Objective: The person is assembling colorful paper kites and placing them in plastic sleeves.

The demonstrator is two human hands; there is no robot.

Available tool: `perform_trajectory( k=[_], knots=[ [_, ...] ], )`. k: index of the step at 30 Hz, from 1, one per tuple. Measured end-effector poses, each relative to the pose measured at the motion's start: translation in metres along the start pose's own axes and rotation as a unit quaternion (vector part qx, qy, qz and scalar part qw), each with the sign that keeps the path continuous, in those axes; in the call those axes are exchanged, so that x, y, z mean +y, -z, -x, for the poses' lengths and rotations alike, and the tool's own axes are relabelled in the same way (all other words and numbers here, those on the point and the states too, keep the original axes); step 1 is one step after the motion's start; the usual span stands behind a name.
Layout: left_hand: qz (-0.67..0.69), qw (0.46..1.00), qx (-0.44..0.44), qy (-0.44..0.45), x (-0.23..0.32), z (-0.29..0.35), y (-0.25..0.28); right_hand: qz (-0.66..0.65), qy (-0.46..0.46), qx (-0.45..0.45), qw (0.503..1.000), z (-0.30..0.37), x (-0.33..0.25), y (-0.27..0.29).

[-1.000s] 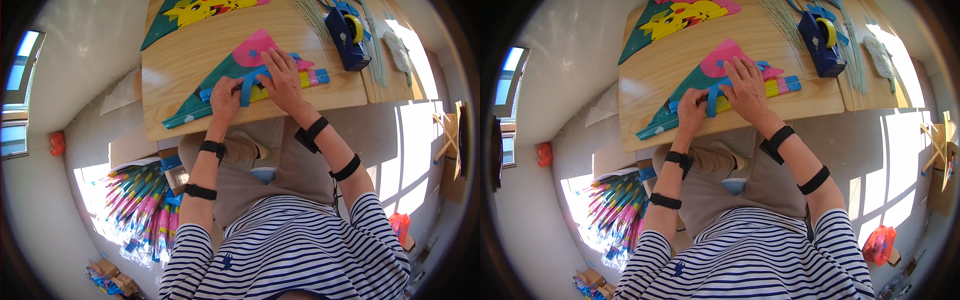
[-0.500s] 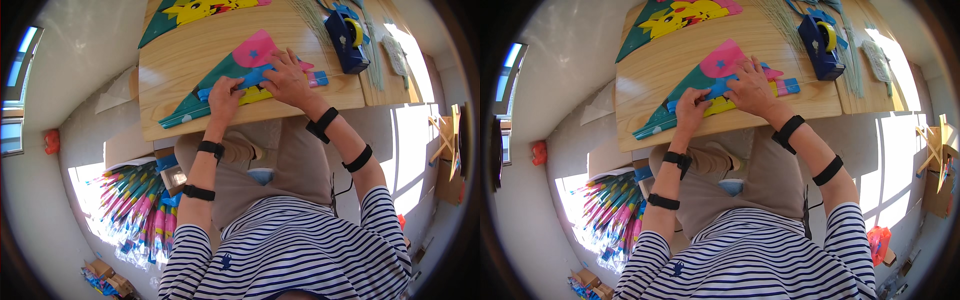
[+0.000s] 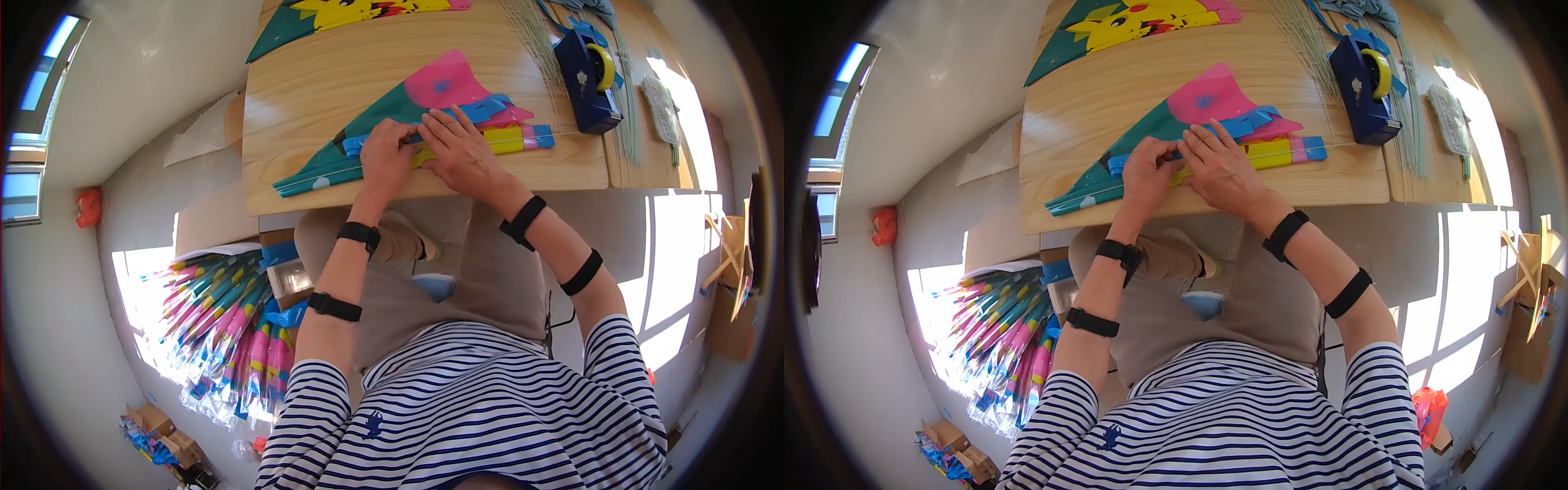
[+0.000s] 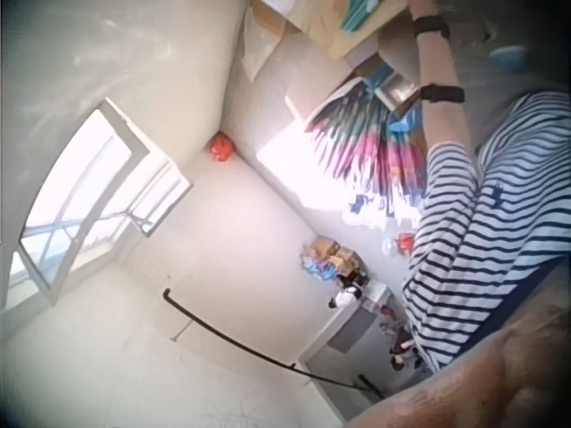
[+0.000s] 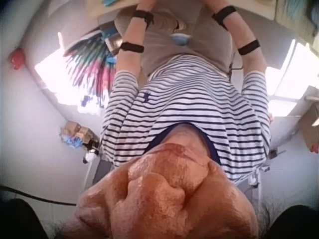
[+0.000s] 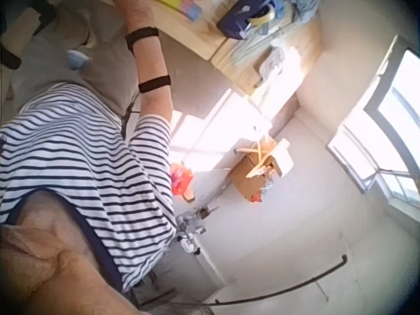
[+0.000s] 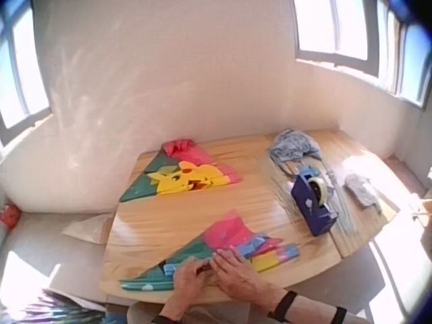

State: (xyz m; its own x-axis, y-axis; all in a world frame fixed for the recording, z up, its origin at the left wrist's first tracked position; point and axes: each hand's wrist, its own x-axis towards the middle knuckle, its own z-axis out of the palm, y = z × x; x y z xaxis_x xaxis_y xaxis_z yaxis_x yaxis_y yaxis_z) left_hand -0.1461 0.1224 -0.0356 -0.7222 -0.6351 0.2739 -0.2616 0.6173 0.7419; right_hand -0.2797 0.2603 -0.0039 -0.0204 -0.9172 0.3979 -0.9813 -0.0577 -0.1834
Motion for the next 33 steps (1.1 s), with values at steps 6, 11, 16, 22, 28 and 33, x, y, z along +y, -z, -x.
perform_trajectory(
  k=[6, 11, 16, 22, 28, 33],
  knots=[
    [0.017, 0.999, -0.024, 0.023, 0.005, 0.001, 0.007, -0.002, -0.025, -0.033, 0.999, 0.022, 0.018, -0.008],
    [0.001, 1.000, -0.006, -0.012, 0.007, 0.003, 0.006, -0.015, -0.018, -0.025, 0.999, 0.025, 0.023, -0.009],
    [-0.004, 0.999, 0.011, -0.035, 0.003, 0.008, 0.007, -0.017, -0.018, -0.024, 0.999, 0.023, 0.022, -0.012],
    [-0.118, 0.986, 0.041, -0.110, 0.004, 0.010, 0.009, -0.007, -0.005, -0.023, 1.000, 0.022, 0.023, -0.010],
    [-0.232, 0.962, 0.044, -0.139, 0.009, 0.018, 0.016, 0.002, 0.001, -0.023, 1.000, 0.021, 0.023, -0.008],
    [-0.287, 0.942, 0.053, -0.166, 0.004, 0.023, 0.033, 0.010, 0.005, -0.018, 1.000, 0.019, 0.021, -0.008]
  ],
)
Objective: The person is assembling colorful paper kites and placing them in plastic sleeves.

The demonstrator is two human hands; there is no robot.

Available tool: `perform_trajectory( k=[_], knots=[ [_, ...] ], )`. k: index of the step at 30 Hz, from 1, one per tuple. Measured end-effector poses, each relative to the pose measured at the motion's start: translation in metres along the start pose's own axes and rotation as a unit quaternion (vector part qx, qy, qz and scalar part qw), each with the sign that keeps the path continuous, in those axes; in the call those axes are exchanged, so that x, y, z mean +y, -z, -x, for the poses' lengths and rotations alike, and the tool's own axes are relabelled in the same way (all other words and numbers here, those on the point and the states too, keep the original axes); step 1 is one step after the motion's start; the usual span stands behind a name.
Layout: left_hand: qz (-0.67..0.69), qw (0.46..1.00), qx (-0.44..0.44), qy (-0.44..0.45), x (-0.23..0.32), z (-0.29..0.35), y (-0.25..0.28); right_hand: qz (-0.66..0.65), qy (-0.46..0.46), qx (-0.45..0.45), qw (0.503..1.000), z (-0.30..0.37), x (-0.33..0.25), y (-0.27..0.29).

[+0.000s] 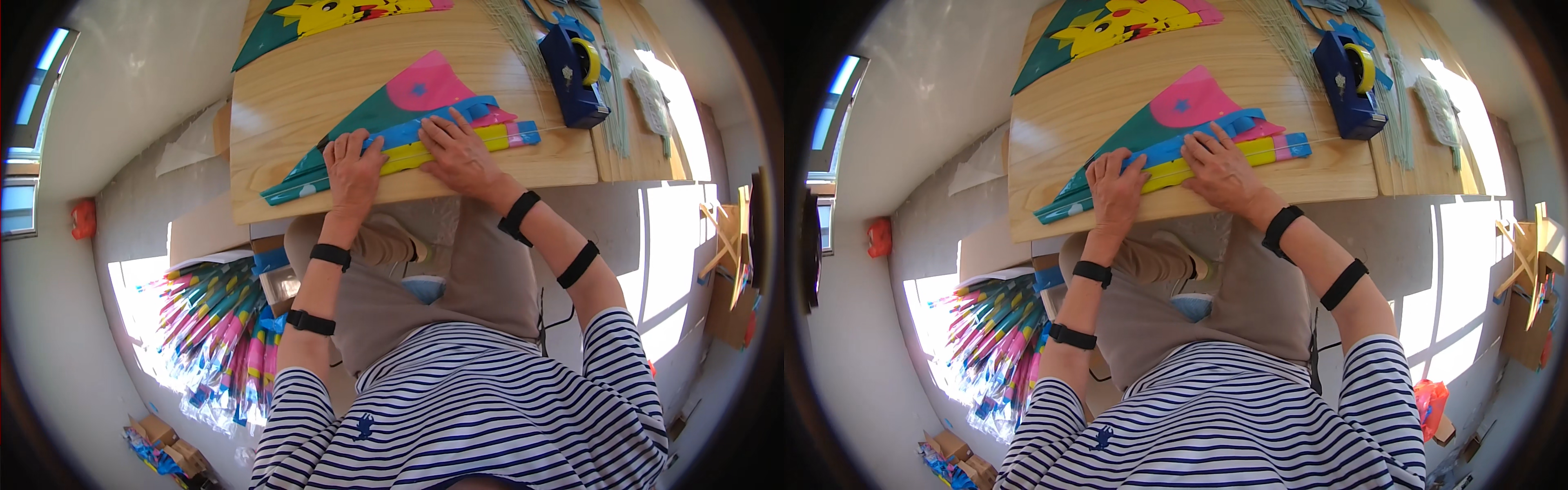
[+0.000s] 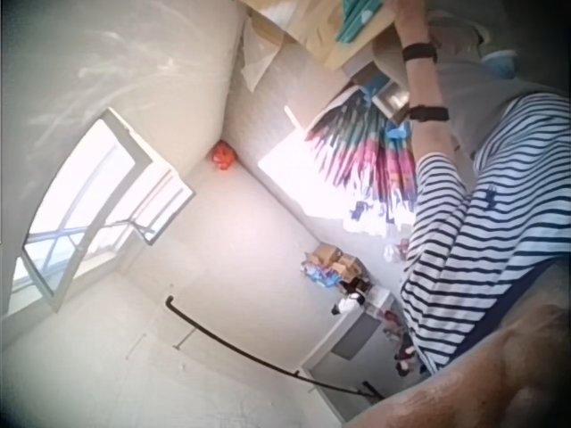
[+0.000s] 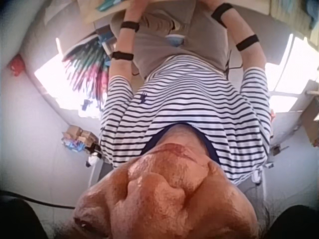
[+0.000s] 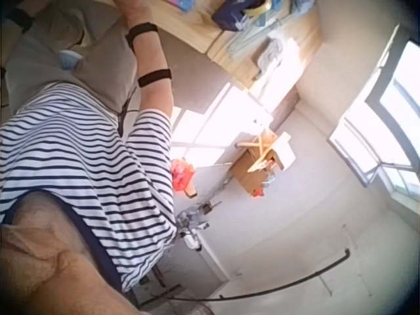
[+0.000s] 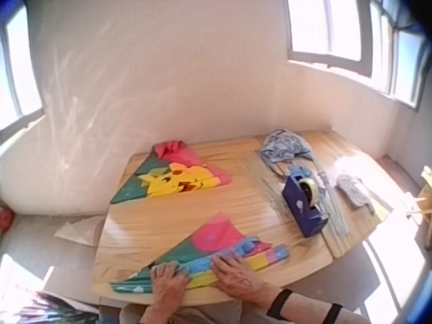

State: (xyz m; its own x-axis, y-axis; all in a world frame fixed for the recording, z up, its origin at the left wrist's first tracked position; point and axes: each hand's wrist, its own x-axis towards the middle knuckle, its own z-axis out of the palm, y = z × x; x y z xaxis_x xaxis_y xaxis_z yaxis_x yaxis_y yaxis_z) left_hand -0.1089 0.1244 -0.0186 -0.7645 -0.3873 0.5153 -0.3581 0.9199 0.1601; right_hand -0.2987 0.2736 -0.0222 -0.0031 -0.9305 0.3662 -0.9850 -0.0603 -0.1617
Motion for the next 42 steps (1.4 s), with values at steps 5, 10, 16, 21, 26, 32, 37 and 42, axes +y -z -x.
perform_trajectory(
  k=[5, 10, 16, 21, 26, 32, 37, 42],
  knots=[
    [-0.004, 1.000, 0.004, -0.023, -0.017, 0.010, 0.003, -0.010, -0.005, -0.001, 1.000, -0.001, -0.001, 0.002],
    [-0.002, 1.000, 0.001, -0.027, -0.028, 0.016, 0.008, -0.004, -0.003, 0.003, 1.000, -0.002, -0.002, 0.005],
    [0.025, 0.999, 0.001, -0.047, -0.041, 0.022, 0.007, -0.011, 0.002, -0.007, 1.000, -0.006, -0.003, 0.013],
    [0.059, 0.998, 0.013, -0.032, -0.042, 0.024, 0.010, -0.006, 0.009, -0.012, 1.000, -0.007, -0.001, 0.011],
    [0.085, 0.996, 0.026, -0.032, -0.045, 0.024, 0.007, -0.022, 0.012, 0.000, 1.000, -0.003, 0.002, 0.007],
    [0.102, 0.993, -0.014, -0.057, -0.049, 0.028, 0.019, -0.030, 0.018, 0.008, 0.999, -0.004, 0.001, 0.008],
    [0.109, 0.990, -0.046, -0.082, -0.049, 0.025, 0.028, -0.020, 0.025, 0.018, 0.999, -0.004, 0.007, 0.004],
    [0.077, 0.991, -0.036, -0.103, -0.054, 0.029, 0.024, -0.021, 0.024, 0.017, 0.999, -0.005, 0.003, 0.005]
  ],
)
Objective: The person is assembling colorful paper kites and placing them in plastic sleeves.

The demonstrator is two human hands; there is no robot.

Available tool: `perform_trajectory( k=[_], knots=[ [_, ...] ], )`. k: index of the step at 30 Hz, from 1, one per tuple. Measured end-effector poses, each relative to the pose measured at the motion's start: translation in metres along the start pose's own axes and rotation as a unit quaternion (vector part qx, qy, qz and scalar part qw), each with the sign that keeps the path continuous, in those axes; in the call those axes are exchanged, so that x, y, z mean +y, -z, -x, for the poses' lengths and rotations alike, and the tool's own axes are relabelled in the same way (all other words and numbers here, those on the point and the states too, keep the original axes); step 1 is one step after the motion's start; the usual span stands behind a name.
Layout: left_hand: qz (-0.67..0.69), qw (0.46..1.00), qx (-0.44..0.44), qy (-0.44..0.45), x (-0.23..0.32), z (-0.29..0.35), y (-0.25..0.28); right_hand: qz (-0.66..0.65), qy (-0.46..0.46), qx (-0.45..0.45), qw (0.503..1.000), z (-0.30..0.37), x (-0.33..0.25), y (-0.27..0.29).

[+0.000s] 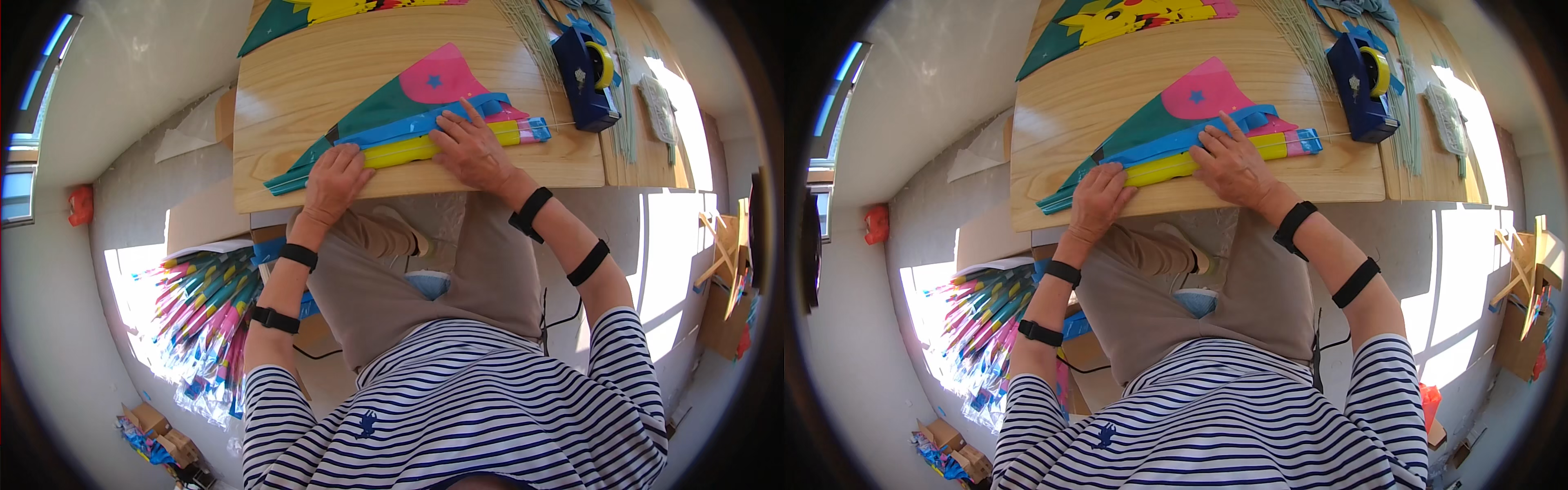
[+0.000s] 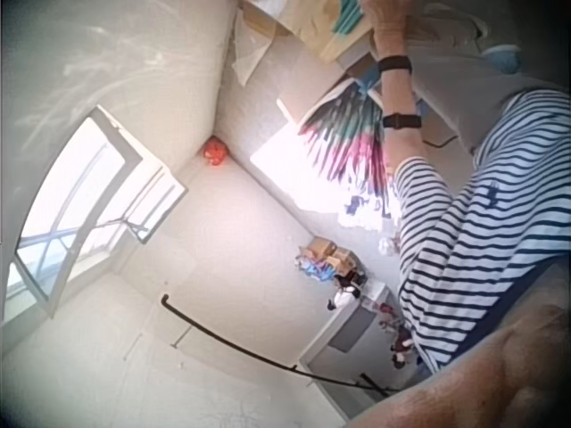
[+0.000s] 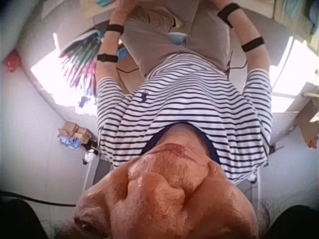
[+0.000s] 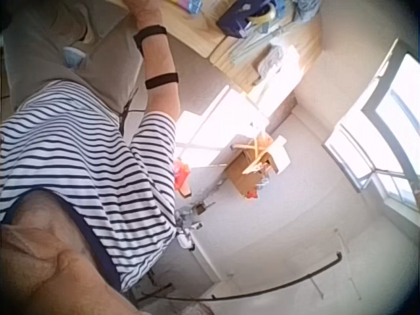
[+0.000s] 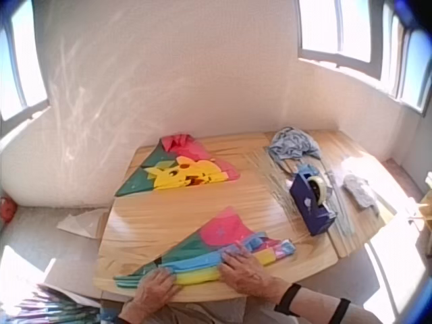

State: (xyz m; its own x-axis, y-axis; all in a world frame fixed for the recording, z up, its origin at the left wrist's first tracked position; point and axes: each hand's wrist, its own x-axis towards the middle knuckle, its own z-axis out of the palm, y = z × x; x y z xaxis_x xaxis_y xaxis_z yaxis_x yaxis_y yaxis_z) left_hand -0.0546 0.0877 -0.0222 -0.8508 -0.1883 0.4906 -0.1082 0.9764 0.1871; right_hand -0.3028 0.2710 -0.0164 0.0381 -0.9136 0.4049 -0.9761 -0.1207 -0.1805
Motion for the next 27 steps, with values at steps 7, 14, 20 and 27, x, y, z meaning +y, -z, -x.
perform_trajectory(
  k=[7, 14, 20, 27],
  knots=[
    [-0.036, 0.999, 0.002, 0.001, -0.001, -0.008, 0.000, 0.020, -0.003, 0.029, 0.999, -0.001, 0.002, -0.005],
    [0.028, 0.997, -0.061, 0.049, 0.000, -0.017, 0.018, 0.022, -0.052, 0.012, 0.998, -0.014, 0.012, -0.002],
    [0.049, 0.988, -0.090, 0.116, -0.018, -0.026, 0.010, -0.004, -0.100, -0.021, 0.995, -0.027, 0.019, 0.007],
    [0.086, 0.977, -0.109, 0.164, -0.028, -0.039, 0.006, -0.044, -0.154, -0.036, 0.986, -0.045, 0.024, 0.008]
  ],
)
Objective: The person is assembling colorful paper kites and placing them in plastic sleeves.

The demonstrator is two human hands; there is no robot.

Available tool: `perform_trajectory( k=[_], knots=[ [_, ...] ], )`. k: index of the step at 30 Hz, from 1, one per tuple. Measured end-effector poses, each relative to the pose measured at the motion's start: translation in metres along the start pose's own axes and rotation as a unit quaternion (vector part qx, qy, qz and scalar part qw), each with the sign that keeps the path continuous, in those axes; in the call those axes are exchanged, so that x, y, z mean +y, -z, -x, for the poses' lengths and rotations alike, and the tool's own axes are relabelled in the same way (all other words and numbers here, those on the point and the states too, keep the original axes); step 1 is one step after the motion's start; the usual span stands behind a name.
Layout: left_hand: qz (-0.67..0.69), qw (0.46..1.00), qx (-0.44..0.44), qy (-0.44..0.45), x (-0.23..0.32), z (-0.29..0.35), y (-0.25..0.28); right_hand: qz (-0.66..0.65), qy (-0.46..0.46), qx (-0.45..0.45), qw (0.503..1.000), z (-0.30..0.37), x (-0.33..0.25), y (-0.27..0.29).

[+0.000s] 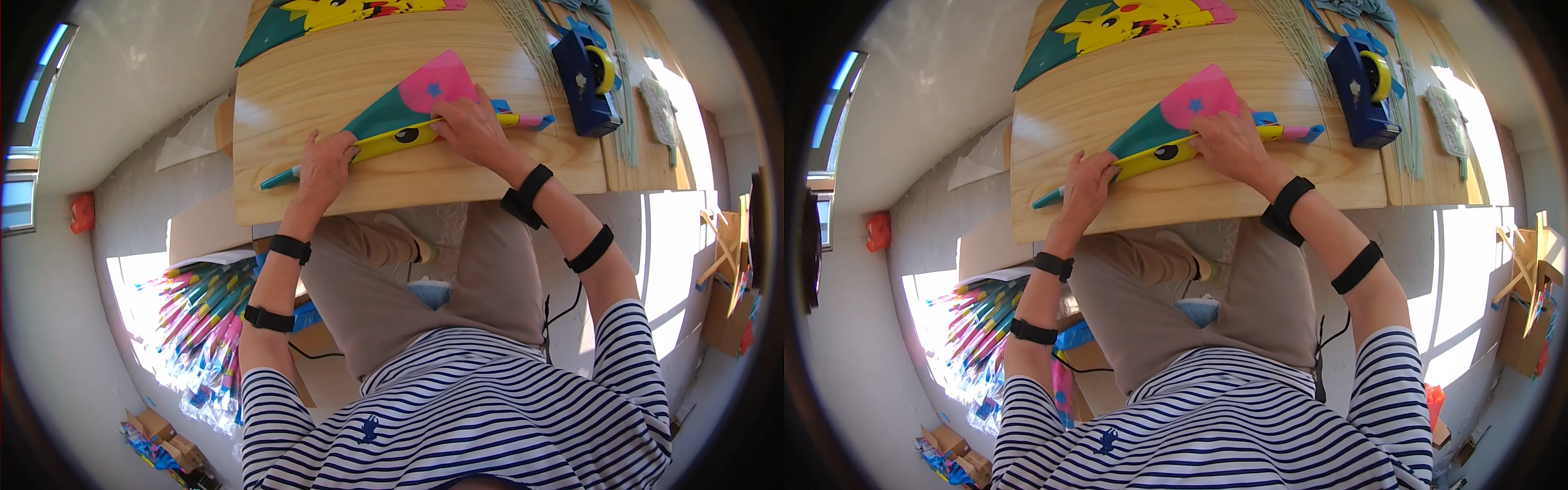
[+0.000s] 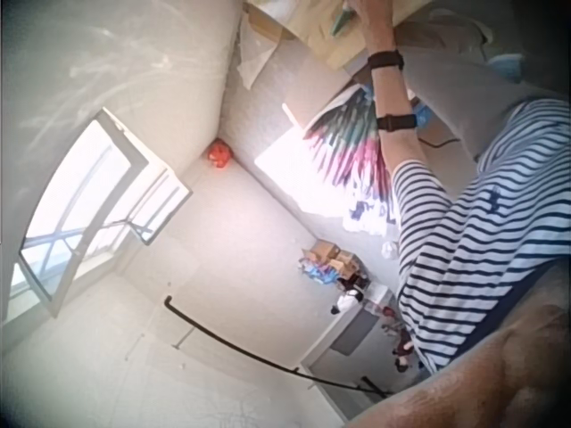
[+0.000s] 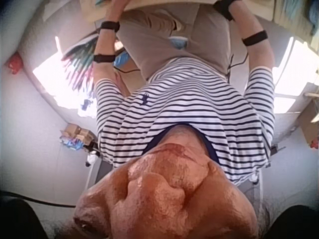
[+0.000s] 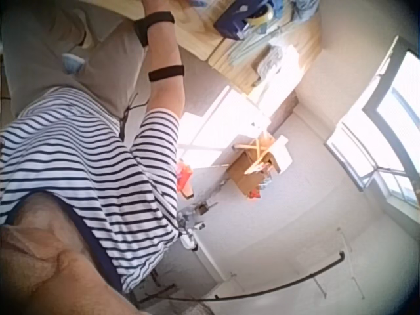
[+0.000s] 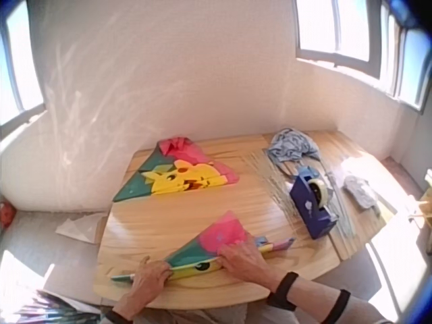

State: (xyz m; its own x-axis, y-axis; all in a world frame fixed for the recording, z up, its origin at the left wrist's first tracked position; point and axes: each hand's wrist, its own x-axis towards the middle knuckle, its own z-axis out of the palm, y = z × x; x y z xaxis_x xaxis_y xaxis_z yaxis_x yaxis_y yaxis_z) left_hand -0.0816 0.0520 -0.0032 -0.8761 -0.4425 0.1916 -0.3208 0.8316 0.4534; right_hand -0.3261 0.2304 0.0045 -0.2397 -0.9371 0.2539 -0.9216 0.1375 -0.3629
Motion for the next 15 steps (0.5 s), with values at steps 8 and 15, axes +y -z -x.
perform_trajectory(
  k=[8, 15],
  knots=[
    [0.036, 0.999, 0.022, -0.002, 0.000, -0.012, -0.003, 0.051, -0.010, 0.001, 0.999, -0.006, 0.006, -0.019],
    [0.027, 0.999, 0.003, 0.039, 0.000, -0.020, -0.007, 0.103, -0.001, -0.077, 0.992, -0.015, 0.016, -0.025]
  ],
)
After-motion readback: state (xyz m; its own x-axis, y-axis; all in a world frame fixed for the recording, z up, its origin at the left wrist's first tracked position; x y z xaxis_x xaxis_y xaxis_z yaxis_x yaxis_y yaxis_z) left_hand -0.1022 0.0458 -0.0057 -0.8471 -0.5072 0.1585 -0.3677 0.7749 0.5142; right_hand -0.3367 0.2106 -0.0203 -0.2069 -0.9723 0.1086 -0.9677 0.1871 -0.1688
